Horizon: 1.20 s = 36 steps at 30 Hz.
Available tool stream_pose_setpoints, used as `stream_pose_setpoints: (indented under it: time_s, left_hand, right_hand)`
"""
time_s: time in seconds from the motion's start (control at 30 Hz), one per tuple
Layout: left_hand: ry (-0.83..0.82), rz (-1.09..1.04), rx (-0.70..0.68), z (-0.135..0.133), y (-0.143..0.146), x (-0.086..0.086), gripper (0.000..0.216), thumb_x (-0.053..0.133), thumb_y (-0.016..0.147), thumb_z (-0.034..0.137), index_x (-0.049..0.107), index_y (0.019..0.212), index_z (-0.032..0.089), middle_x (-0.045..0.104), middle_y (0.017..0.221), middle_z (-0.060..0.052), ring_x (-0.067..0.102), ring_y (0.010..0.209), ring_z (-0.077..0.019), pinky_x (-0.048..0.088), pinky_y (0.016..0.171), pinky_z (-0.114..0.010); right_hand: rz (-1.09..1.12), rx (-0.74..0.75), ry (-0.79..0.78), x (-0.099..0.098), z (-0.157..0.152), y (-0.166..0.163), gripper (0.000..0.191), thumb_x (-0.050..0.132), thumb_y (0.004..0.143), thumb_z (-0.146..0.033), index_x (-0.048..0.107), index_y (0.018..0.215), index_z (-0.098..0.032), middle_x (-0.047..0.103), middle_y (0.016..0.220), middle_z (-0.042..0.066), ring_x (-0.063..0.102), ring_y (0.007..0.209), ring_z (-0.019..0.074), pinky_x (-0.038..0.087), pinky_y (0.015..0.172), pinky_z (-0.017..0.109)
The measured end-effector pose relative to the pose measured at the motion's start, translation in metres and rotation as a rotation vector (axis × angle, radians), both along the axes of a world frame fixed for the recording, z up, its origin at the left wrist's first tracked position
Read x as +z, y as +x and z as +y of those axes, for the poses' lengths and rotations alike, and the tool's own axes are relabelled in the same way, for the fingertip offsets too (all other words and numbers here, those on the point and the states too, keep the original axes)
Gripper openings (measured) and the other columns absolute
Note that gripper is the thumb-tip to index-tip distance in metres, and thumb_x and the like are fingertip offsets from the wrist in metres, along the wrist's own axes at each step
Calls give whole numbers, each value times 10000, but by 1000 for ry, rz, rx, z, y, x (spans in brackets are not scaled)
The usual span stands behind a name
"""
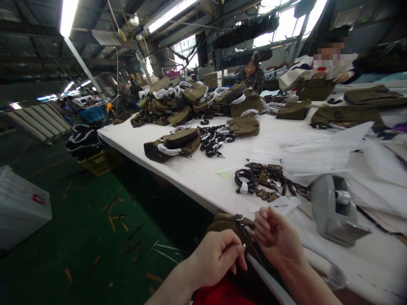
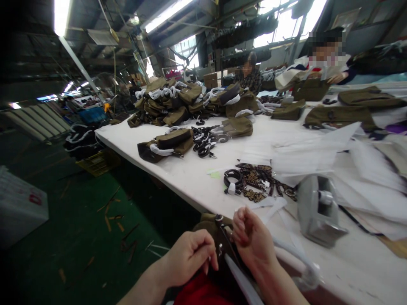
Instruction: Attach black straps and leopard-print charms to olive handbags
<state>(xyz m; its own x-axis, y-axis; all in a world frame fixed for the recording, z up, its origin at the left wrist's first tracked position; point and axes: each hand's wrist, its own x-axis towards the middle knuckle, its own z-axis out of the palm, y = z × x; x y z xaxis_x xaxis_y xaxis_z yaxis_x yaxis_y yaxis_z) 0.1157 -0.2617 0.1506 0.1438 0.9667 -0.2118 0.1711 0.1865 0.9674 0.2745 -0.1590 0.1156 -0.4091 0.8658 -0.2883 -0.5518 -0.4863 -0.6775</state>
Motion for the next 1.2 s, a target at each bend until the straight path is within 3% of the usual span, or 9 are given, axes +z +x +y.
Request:
stream_pose_setpoints:
  time_s: [0.13, 0.27, 0.4, 0.5, 0.6, 0.73, 0.87, 1.03, 1.2]
  left_hand:
    - [-37, 90, 140, 11, 13, -17, 203, 558, 876, 327, 648, 805, 159, 629, 624, -13, 543, 514, -107, 413, 511, -207]
    - [14, 69, 125, 17, 30, -23, 187, 622, 813, 277, 702, 942, 167, 653, 698, -15, 564, 597, -127, 423, 564, -224]
    - [98, -27, 122, 20, 36, -26, 187, 558, 840, 244, 722, 796, 166, 648, 721, -19, 542, 652, -126, 408, 588, -218]
    - [14, -57, 207, 21, 32, -30, 192, 564, 842, 274, 696, 764, 158, 611, 635, -7, 514, 553, -111, 394, 536, -221]
    - [-63, -70, 271, 23, 27, -32, 198, 583, 836, 311, 659, 742, 154, 609, 600, -10, 522, 505, -112, 403, 510, -226]
    - [17, -16, 236, 24, 28, -30, 209, 582, 835, 298, 646, 703, 148, 600, 586, -13, 520, 511, -113, 393, 503, -223]
    - [78, 41, 202, 25, 31, -25, 204, 506, 848, 202, 652, 715, 151, 583, 606, -4, 504, 533, -108, 350, 507, -223]
    - [139, 72, 116, 23, 24, -13, 280, 456, 913, 245, 700, 808, 157, 598, 706, -28, 525, 640, -130, 406, 611, -245]
    - [55, -52, 76, 18, 20, -12, 274, 467, 936, 308, 645, 1076, 153, 610, 757, -35, 536, 658, -128, 448, 652, -252]
  right_hand:
    - [58, 59, 37, 11, -9, 1, 332, 607, 845, -460, 498, 654, -211, 350, 517, -85, 150, 375, 49, 176, 350, 189]
    - [16, 129, 230, 18, -23, -4, 370, 578, 878, -468, 526, 630, -199, 401, 506, -56, 261, 405, 67, 233, 390, 203]
    - [-113, 147, 374, 13, -25, 0, 363, 577, 899, -441, 552, 633, -195, 473, 557, -23, 398, 494, 103, 338, 455, 222]
    - [-287, 81, 566, 6, -17, 13, 254, 579, 894, -446, 653, 1010, -232, 658, 945, 49, 607, 860, 190, 503, 725, 284]
    - [-636, 27, 847, 5, -8, 25, 414, 615, 865, -432, 588, 1240, -258, 575, 1291, 93, 519, 1183, 274, 438, 996, 402]
    - [-886, 219, 984, 7, -8, 23, 226, 654, 837, -379, 708, 1007, -241, 664, 1040, 87, 614, 967, 254, 508, 857, 384]
    - [-840, 193, 963, 1, -13, 14, 203, 611, 887, -386, 745, 832, -245, 694, 821, 48, 652, 779, 205, 526, 710, 321]
    - [-729, 153, 815, -11, -16, 22, 239, 617, 881, -438, 747, 862, -239, 732, 861, 52, 661, 679, 175, 545, 621, 281]
    - [-759, 307, 766, -4, -16, 39, 320, 538, 915, -480, 732, 956, -229, 734, 927, 57, 579, 478, 115, 497, 477, 259]
